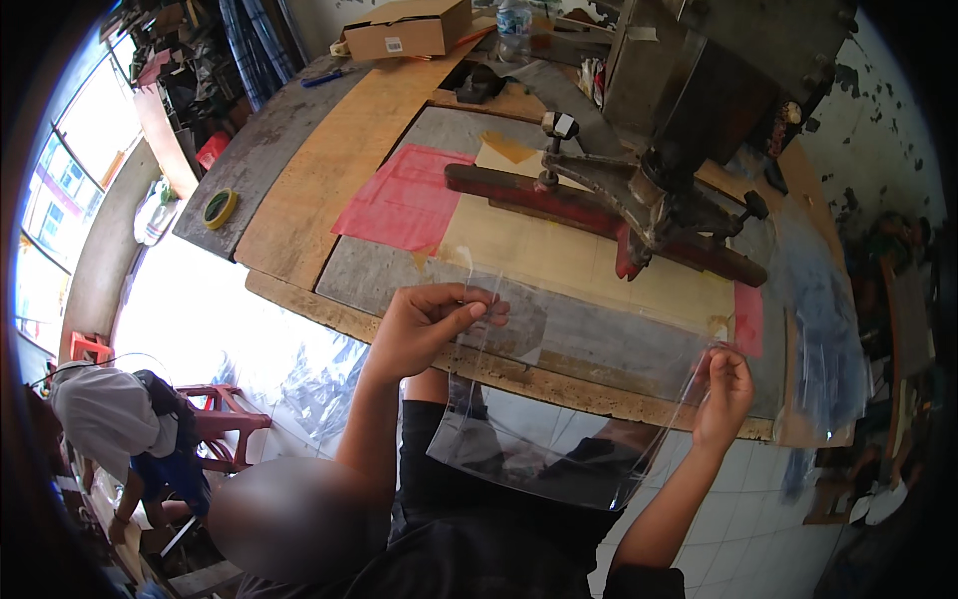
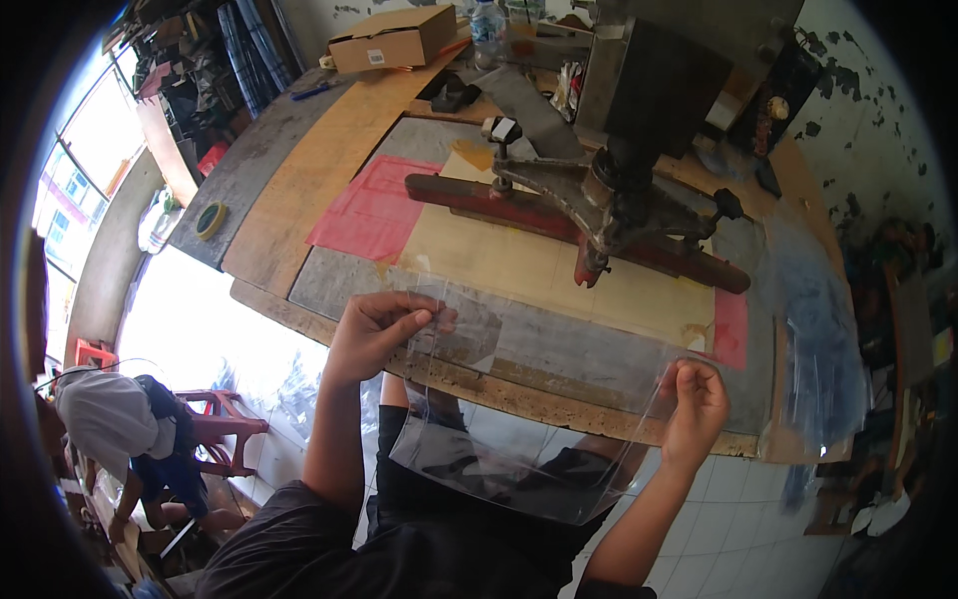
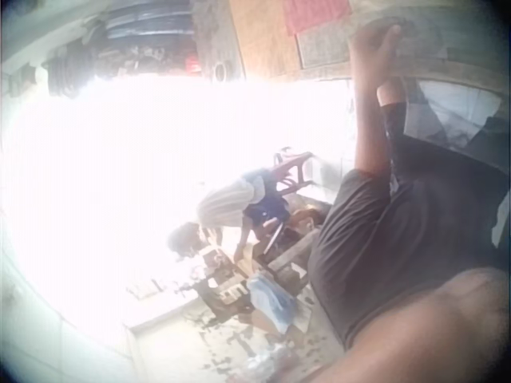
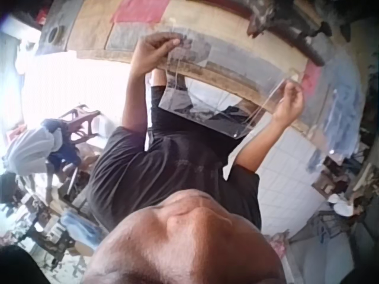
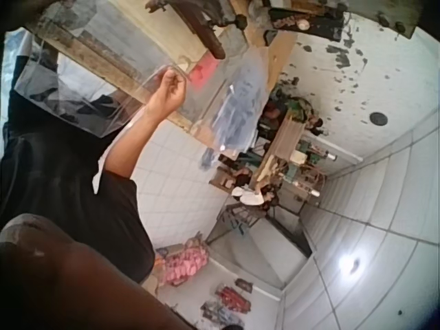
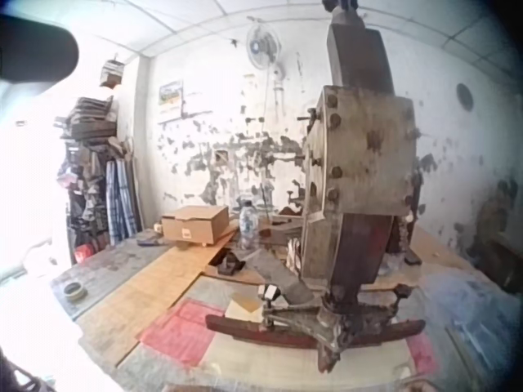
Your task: The person positions transparent plastic sheets on the worktable and smooths, folds, and aligns them under the press by hand.
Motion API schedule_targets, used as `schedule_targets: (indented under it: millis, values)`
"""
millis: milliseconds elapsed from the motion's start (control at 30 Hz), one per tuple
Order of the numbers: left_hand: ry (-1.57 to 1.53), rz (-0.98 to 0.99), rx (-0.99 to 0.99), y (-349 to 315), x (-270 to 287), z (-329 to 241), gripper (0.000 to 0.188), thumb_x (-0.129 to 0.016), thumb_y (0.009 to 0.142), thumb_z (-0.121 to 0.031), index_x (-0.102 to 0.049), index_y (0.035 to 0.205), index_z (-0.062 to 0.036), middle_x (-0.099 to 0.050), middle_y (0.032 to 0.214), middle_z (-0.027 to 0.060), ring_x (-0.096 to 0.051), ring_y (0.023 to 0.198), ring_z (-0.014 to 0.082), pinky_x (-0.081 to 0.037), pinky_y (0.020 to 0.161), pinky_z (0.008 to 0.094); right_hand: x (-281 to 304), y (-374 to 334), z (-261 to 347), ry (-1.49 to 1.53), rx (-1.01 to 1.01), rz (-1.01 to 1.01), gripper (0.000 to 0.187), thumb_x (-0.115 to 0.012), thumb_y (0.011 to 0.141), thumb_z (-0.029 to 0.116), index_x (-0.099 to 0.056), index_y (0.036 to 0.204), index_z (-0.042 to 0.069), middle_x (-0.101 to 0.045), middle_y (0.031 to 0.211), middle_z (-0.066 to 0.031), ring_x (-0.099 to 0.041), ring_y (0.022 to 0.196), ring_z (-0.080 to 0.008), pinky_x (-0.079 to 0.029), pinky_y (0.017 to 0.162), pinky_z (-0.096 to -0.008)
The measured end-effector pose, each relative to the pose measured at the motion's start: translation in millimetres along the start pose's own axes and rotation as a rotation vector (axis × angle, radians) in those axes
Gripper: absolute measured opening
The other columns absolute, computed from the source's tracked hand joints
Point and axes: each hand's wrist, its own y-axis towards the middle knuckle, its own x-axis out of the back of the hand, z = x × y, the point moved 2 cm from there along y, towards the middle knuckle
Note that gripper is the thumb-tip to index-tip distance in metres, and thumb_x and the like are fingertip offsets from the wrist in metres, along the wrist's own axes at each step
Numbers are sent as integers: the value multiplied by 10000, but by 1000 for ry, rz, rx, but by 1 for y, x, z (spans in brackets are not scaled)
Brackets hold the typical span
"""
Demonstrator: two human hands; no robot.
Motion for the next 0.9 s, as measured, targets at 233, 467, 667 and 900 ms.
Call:
schedule_targets:
  millis: [233, 467, 667, 900]
  values:
    - [-48, -29, 20, 0, -6, -17, 611, -646, 1033, 55, -452, 1613, 51, -796, 986, 117, -788, 1049, 194, -587, 923, 295, 0, -1, 1, 8, 1, 0, 257, -801, 1034, 238, -707, 1073, 2, -729, 940, -57, -630, 808, -126, -517, 754, -280]
    - [-74, -41, -19, 0, -11, -15, 495, -608, 1041, 66, -515, 1527, 47, -766, 1118, 164, -808, 1017, 219, -598, 852, 286, -8, 0, 8, 11, 20, 15, 218, -743, 1058, 115, -690, 1227, -13, -710, 984, -61, -630, 834, -118, -506, 753, -273]
    - [-21, 21, -15, 0, -8, -14, 383, -645, 1048, 44, -587, 1427, 44, -765, 1140, 170, -796, 1040, 198, -597, 892, 277, -3, -1, 5, -49, 31, 15, 210, -707, 1069, 87, -707, 1249, -22, -713, 1012, -51, -624, 857, -104, -506, 769, -264]
    - [37, -111, 71, 1, -7, -8, 325, -768, 1035, -57, -654, 1320, 48, -781, 1103, 116, -765, 1041, 130, -584, 870, 243, 2, -2, 1, -83, -39, 46, 231, -698, 1071, 104, -700, 1268, -17, -705, 1048, -44, -636, 912, -106, -508, 817, -276]
